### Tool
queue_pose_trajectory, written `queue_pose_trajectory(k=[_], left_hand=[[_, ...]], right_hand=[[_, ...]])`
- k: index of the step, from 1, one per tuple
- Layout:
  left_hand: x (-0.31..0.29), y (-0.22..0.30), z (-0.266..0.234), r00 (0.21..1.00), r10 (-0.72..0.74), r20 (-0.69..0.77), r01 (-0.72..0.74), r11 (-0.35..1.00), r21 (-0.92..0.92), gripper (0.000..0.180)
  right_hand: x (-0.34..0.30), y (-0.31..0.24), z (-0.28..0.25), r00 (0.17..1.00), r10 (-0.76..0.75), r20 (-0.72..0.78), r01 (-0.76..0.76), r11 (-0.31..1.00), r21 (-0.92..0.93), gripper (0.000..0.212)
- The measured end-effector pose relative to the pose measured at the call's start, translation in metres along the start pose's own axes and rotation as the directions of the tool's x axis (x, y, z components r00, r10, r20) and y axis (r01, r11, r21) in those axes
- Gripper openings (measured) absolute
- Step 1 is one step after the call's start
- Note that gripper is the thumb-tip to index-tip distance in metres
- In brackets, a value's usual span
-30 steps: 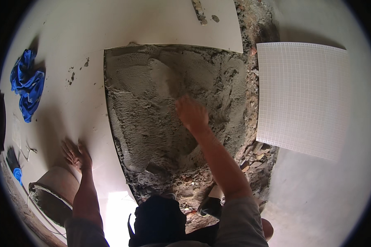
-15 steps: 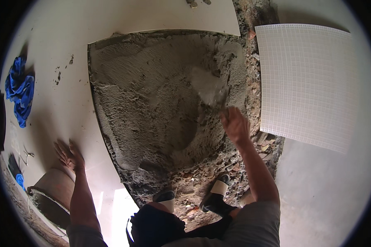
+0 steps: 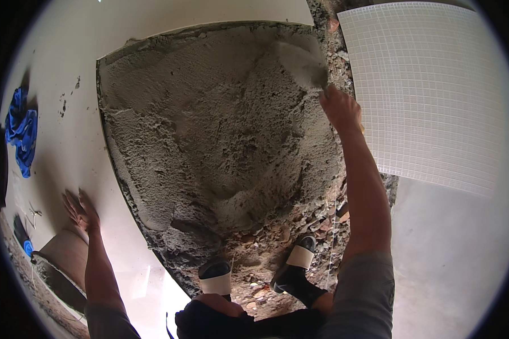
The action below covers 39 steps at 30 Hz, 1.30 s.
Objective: The person clears debris from a floor section, pours cement from a bucket, and spreads it evenly with a trowel. The person kneels throughout the process and uses a trowel to smooth the surface.
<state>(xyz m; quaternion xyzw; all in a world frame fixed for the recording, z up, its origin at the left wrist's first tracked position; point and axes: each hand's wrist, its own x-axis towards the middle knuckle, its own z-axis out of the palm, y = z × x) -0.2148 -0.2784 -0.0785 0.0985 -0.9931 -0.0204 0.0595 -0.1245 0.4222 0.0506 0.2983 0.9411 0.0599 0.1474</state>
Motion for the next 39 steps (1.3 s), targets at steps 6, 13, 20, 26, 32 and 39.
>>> queue_pose_trajectory(k=[6,13,20,26,32,39], left_hand=[[0.031,0.013,0.002,0.998,-0.019,0.066,0.015,0.998,0.063,0.066],[0.063,0.097,0.016,0.994,0.077,-0.077,-0.076,0.997,0.015,0.072],[0.061,0.108,0.002,1.000,0.026,0.008,-0.026,0.999,0.032,0.075],[0.061,0.113,-0.001,1.000,0.012,0.021,-0.013,0.999,0.050,0.075],[0.062,0.105,0.008,0.999,0.033,-0.001,-0.033,0.997,0.065,0.075],[0.071,0.083,0.029,0.999,0.047,-0.002,-0.047,0.998,-0.039,0.079]], right_hand=[[-0.067,-0.010,-0.034,0.939,0.102,0.328,-0.217,0.917,0.335,0.037],[-0.019,-0.023,-0.012,0.996,0.066,0.061,-0.078,0.972,0.221,0.038],[-0.003,-0.023,-0.029,0.882,0.265,0.390,-0.463,0.636,0.617,0.037],[0.033,-0.055,-0.027,0.832,0.295,0.469,-0.545,0.284,0.788,0.036],[-0.017,-0.115,0.006,0.933,-0.350,-0.083,0.355,0.859,0.369,0.037],[-0.178,-0.147,-0.021,0.859,0.158,0.487,-0.488,0.538,0.687,0.046]])
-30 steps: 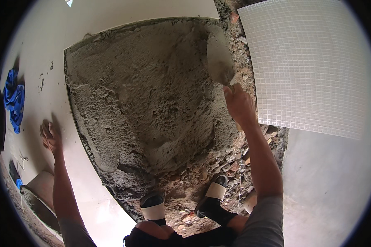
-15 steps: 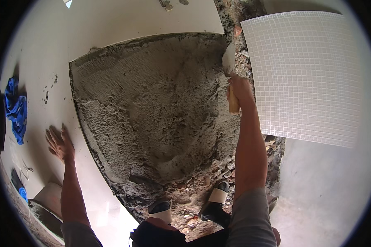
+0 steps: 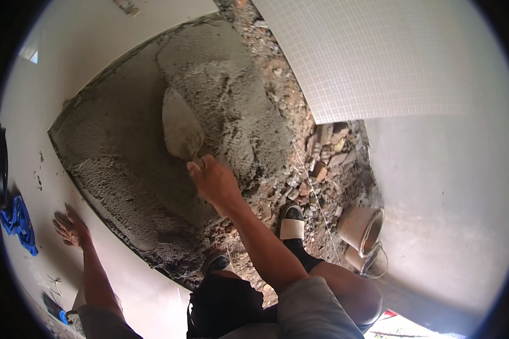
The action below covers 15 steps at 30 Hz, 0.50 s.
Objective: The person clears debris from a floor section, pours cement from a bucket, and spreads it evenly with a trowel. The person kneels throughout the process and uses a trowel to smooth the surface.
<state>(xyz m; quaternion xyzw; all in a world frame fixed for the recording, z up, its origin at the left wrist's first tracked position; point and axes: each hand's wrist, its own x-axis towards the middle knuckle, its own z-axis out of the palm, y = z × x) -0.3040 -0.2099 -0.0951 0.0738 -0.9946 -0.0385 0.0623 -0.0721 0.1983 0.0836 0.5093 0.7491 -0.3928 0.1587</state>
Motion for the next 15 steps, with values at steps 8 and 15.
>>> queue_pose_trajectory(k=[8,15], left_hand=[[0.021,-0.015,0.018,0.997,0.070,0.024,-0.071,0.997,0.027,0.080],[0.007,-0.010,0.015,0.995,-0.007,0.103,0.003,0.999,0.039,0.077]], right_hand=[[-0.049,0.155,-0.020,0.948,0.288,-0.132,-0.265,0.949,0.171,0.042],[-0.004,0.358,-0.057,0.727,0.007,-0.687,-0.232,0.944,-0.235,0.014]])
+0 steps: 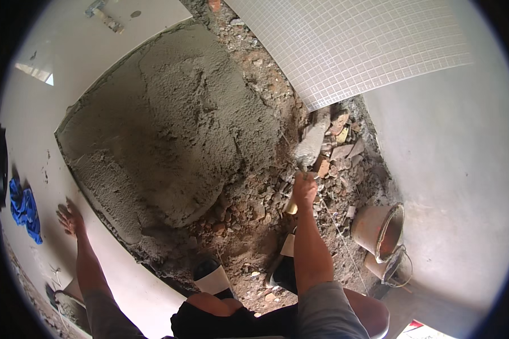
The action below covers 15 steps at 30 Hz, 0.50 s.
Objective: The person clears debris from a floor section, pours cement from a bucket, and spreads it evenly with a trowel. The person kneels throughout the process and uses a trowel to smooth the surface.
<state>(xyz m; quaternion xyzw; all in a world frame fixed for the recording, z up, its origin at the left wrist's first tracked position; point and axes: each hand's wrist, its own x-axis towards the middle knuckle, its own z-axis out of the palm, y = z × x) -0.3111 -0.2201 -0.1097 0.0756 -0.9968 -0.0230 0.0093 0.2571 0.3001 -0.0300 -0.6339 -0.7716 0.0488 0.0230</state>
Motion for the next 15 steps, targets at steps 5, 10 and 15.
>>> queue_pose_trajectory(k=[5,10,15], left_hand=[[-0.049,0.007,-0.004,0.993,0.081,-0.080,-0.074,0.993,0.095,0.073],[-0.073,0.024,-0.027,0.996,0.065,-0.067,-0.063,0.997,0.038,0.066],[-0.082,0.039,-0.048,0.996,0.067,-0.063,-0.068,0.998,-0.008,0.064]], right_hand=[[0.006,0.033,-0.006,0.967,-0.181,-0.179,0.211,0.964,0.164,0.010],[-0.013,-0.049,-0.069,0.953,0.118,0.277,-0.265,0.769,0.582,0.031],[0.009,-0.160,-0.088,0.836,-0.204,0.510,-0.210,0.739,0.640,0.041]])
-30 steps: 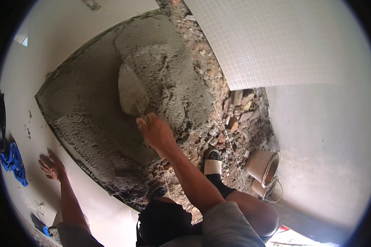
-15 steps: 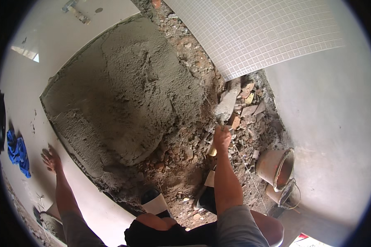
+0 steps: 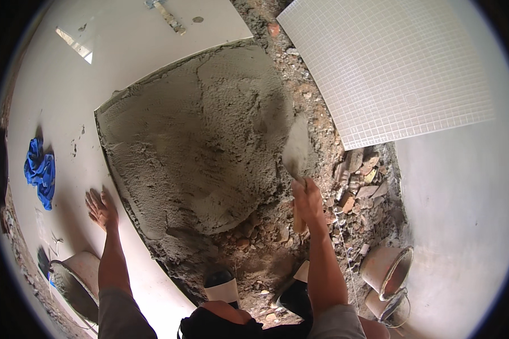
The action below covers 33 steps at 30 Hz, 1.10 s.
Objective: The person clears debris from a floor section, pours cement from a bucket, and spreads it evenly with a trowel. The person kneels throughout the process and uses a trowel to smooth the surface.
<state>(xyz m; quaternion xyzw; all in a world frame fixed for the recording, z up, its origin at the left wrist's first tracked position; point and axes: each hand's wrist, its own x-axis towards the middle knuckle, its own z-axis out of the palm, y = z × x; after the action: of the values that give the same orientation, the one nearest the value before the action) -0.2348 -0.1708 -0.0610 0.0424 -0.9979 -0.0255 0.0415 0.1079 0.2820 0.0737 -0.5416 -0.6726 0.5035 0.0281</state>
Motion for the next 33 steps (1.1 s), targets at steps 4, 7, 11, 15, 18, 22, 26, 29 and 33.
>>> queue_pose_trajectory(k=[4,7,11,15,18,22,26,29,33], left_hand=[[-0.002,0.007,-0.007,1.000,-0.001,0.002,0.001,1.000,-0.001,0.063],[-0.001,0.009,-0.009,1.000,0.008,-0.010,-0.008,1.000,-0.007,0.062],[0.000,0.009,-0.011,1.000,-0.006,0.002,0.006,1.000,-0.011,0.062],[0.000,0.007,-0.009,1.000,0.005,0.002,-0.005,1.000,-0.020,0.062],[0.000,0.005,-0.007,0.999,0.029,-0.023,-0.029,0.999,-0.018,0.061],[0.001,0.003,-0.004,1.000,0.017,-0.007,-0.017,1.000,0.005,0.060],[0.001,0.003,-0.003,1.000,0.009,-0.004,-0.009,1.000,-0.009,0.060],[0.001,0.002,-0.001,0.999,0.022,-0.043,-0.023,1.000,-0.015,0.059],[0.001,0.002,0.000,1.000,0.007,-0.028,-0.007,1.000,-0.022,0.059]], right_hand=[[0.065,-0.083,0.066,0.994,0.101,0.045,-0.101,0.995,-0.004,0.040],[0.108,-0.145,0.124,0.997,0.078,-0.013,-0.076,0.991,0.114,0.037],[0.110,-0.173,0.156,0.969,0.041,0.244,0.014,0.976,-0.219,0.037],[0.097,-0.157,0.146,0.833,-0.076,0.548,0.510,0.488,-0.708,0.039],[0.127,-0.160,0.127,0.885,-0.217,0.413,0.455,0.209,-0.866,0.039],[0.193,-0.179,0.082,0.921,-0.311,0.235,0.272,0.080,-0.959,0.033],[0.230,-0.183,0.065,0.932,-0.341,0.118,0.188,0.179,-0.966,0.032],[0.238,-0.189,0.076,0.953,-0.295,0.066,0.158,0.302,-0.940,0.037],[0.232,-0.205,0.087,0.992,-0.126,0.024,0.085,0.513,-0.854,0.045]])
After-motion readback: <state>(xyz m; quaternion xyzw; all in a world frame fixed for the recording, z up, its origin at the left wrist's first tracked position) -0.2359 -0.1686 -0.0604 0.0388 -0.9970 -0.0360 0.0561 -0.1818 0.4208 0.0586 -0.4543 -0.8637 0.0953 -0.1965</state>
